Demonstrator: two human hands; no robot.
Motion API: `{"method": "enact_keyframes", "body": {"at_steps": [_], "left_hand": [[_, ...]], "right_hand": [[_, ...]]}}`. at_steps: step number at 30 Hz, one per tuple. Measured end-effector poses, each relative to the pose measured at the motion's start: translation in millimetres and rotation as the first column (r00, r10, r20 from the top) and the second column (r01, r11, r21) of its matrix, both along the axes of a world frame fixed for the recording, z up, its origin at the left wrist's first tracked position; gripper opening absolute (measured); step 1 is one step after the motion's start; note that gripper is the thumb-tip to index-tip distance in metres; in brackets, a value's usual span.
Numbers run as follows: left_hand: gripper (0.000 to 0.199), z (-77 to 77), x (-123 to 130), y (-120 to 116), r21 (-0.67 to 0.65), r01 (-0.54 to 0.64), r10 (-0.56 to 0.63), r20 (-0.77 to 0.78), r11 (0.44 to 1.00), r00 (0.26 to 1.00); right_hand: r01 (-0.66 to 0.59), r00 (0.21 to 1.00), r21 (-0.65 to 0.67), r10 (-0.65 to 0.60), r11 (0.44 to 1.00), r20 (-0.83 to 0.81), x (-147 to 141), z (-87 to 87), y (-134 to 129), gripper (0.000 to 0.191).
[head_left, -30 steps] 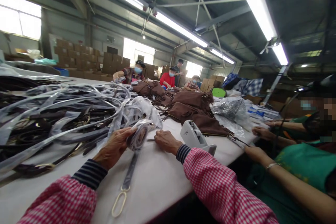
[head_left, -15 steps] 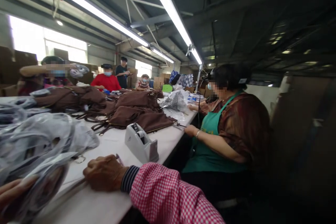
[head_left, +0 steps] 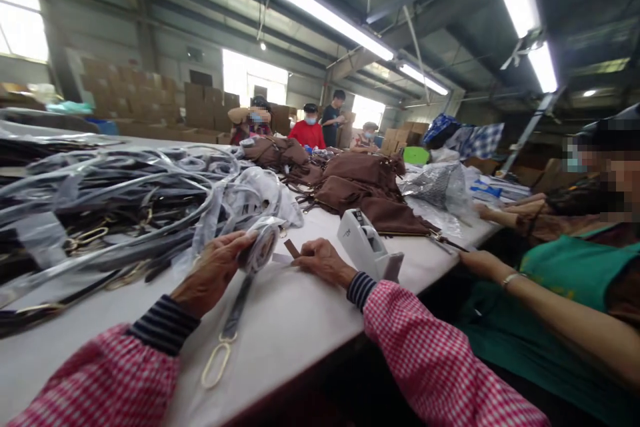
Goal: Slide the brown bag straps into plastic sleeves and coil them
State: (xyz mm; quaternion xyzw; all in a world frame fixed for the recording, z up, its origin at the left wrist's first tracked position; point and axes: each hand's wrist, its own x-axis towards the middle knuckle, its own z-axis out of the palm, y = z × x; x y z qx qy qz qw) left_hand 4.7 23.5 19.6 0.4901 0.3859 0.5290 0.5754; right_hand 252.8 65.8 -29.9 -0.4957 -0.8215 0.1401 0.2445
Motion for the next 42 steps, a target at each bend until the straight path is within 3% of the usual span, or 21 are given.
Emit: {"method": "enact_keyframes", "body": {"at_steps": [3,8,11,14,19,26,32,37,42], "left_hand": [[0.039,0.8,1,0,0.021,0.057,-0.058,0.041,0.998,0.997],[0.033,-1.9,-3,2,0.038,0.105,-0.107,0.065,0.994,0.992],[0.028,-2.9,-6,4,0.031,0.118,-0.121,0.093,0.992,0.988],[0.029,-2.6,-6,2,0.032,0.158,-0.161,0.104,0.987,0.981],[0.036,-1.6,0,-4,0.043,0.228,-0.230,0.058,0.973,0.971],[0.038,-2.2,11,-10,0.079,0.300,-0.293,-0.092,0.951,0.952],[0.030,4.3,12,-15,0.186,0.224,-0.178,-0.234,0.957,0.956],[0.035,10.1,18,-24,0.215,0.246,-0.157,-0.362,0.945,0.919],[0.040,7.3,23,-28,0.187,0.255,-0.175,-0.361,0.949,0.916]], "right_hand": [[0.013,0.998,-0.006,-0.013,1.000,-0.062,1,12.4,-3,0.026],[0.187,0.959,0.126,-0.153,0.974,-0.241,-3,51.7,-27,0.024],[0.111,0.954,0.053,-0.092,0.992,-0.286,-9,63.9,-53,0.027],[-0.026,0.926,-0.125,-0.023,0.992,-0.376,-19,60.1,-76,0.024],[-0.084,0.834,-0.359,-0.131,0.929,-0.536,-33,45.4,-82,0.023],[-0.116,0.732,-0.231,-0.074,0.966,-0.678,-48,40.1,-65,0.025],[-0.075,0.681,-0.155,-0.063,0.985,-0.730,-54,29.1,-67,0.030],[-0.068,0.655,-0.246,-0.143,0.967,-0.742,-48,23.7,-68,0.028],[-0.106,0.621,-0.343,-0.207,0.933,-0.756,-33,24.6,-87,0.023]]}}
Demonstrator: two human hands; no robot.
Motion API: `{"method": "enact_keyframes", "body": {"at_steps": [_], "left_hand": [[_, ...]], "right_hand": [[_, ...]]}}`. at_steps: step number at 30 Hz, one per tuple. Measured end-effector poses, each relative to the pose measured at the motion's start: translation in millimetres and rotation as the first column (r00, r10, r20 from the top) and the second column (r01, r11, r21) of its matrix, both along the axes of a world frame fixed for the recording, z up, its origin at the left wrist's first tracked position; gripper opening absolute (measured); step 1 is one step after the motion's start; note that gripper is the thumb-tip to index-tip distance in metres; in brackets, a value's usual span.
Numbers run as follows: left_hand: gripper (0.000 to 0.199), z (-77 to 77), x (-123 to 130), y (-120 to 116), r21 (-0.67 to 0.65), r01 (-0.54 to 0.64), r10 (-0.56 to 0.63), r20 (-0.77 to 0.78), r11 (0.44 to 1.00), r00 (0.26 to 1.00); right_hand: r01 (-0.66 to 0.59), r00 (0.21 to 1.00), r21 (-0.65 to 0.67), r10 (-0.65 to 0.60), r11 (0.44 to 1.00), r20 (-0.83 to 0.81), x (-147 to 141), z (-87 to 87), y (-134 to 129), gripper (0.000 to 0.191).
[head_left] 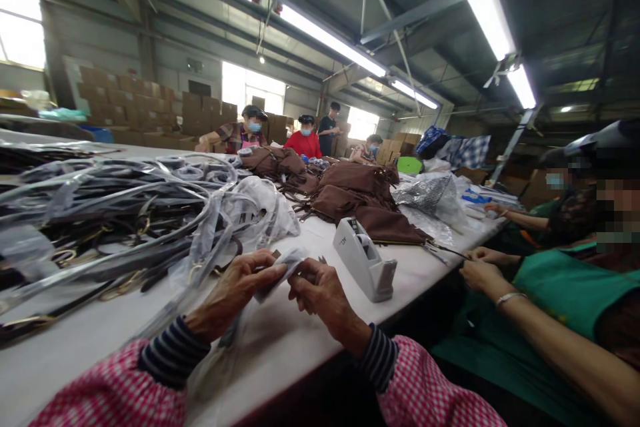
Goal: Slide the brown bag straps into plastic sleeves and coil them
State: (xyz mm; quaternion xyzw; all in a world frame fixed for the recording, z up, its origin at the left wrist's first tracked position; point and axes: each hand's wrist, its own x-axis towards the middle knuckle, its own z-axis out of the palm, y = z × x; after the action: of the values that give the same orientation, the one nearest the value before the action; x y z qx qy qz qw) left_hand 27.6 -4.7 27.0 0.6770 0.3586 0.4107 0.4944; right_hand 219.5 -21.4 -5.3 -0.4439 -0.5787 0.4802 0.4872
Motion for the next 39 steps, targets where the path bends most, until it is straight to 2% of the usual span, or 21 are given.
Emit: {"method": "enact_keyframes", "body": {"at_steps": [3,5,7,8,10,12,15,18,20,25,27,29,32,36,39], "left_hand": [[0.041,-2.6,1,0,-0.099,0.036,-0.030,0.061,0.994,0.998],[0.041,-2.9,0,-1,-0.148,0.078,-0.066,0.082,0.986,0.994],[0.043,-2.0,0,-2,-0.152,0.101,-0.093,0.056,0.983,0.994],[0.044,-1.5,0,-3,-0.128,0.102,-0.101,0.016,0.986,0.995],[0.042,-1.7,1,-5,0.011,0.104,-0.102,-0.091,0.995,0.991],[0.037,-5.4,4,-7,0.229,0.143,-0.094,-0.209,0.963,0.973],[0.023,-18.1,11,-9,0.506,0.220,0.001,-0.400,0.834,0.916],[0.015,-33.8,20,-12,0.591,0.311,0.100,-0.559,0.744,0.823],[0.017,-41.8,24,-13,0.588,0.362,0.089,-0.599,0.723,0.796],[0.025,-52.7,26,-9,0.593,0.372,0.034,-0.560,0.714,0.828],[0.022,-55.2,25,-7,0.593,0.350,0.053,-0.554,0.725,0.831],[0.020,-56.1,23,-5,0.582,0.341,0.055,-0.556,0.739,0.829],[0.021,-53.0,20,-5,0.530,0.307,0.015,-0.518,0.791,0.855],[0.023,-43.2,19,-6,0.377,0.223,-0.046,-0.424,0.899,0.905],[0.019,-37.7,24,-4,0.240,0.145,-0.074,-0.284,0.960,0.956]], "right_hand": [[-0.027,0.998,0.096,0.022,0.995,0.060,14,-2.7,-22,0.045],[-0.105,0.970,0.252,0.043,0.962,0.239,23,-4.9,-36,0.066],[-0.233,0.881,0.424,0.005,0.875,0.473,30,-6.8,-46,0.071],[-0.279,0.831,0.508,-0.060,0.815,0.553,33,-7.9,-49,0.062],[-0.309,0.774,0.652,-0.215,0.693,0.595,36,-10.6,-51,0.035],[-0.289,0.758,0.743,-0.329,0.604,0.563,38,-14.4,-50,0.022],[-0.267,0.702,0.804,-0.465,0.531,0.540,43,-22.3,-48,0.020],[-0.293,0.634,0.815,-0.536,0.501,0.557,47,-31.2,-48,0.021],[-0.324,0.626,0.797,-0.516,0.509,0.584,48,-35.6,-48,0.020],[-0.381,0.600,0.738,-0.459,0.557,0.655,49,-33.0,-41,0.020],[-0.393,0.586,0.679,-0.400,0.621,0.705,50,-25.6,-37,0.019],[-0.387,0.577,0.591,-0.314,0.707,0.754,51,-15.4,-32,0.017],[-0.372,0.592,0.451,-0.166,0.811,0.788,50,1.4,-21,0.009],[-0.333,0.668,0.286,0.011,0.899,0.744,47,16.5,-4,0.009],[-0.287,0.720,0.118,0.133,0.951,0.681,46,21.4,7,0.011]]}}
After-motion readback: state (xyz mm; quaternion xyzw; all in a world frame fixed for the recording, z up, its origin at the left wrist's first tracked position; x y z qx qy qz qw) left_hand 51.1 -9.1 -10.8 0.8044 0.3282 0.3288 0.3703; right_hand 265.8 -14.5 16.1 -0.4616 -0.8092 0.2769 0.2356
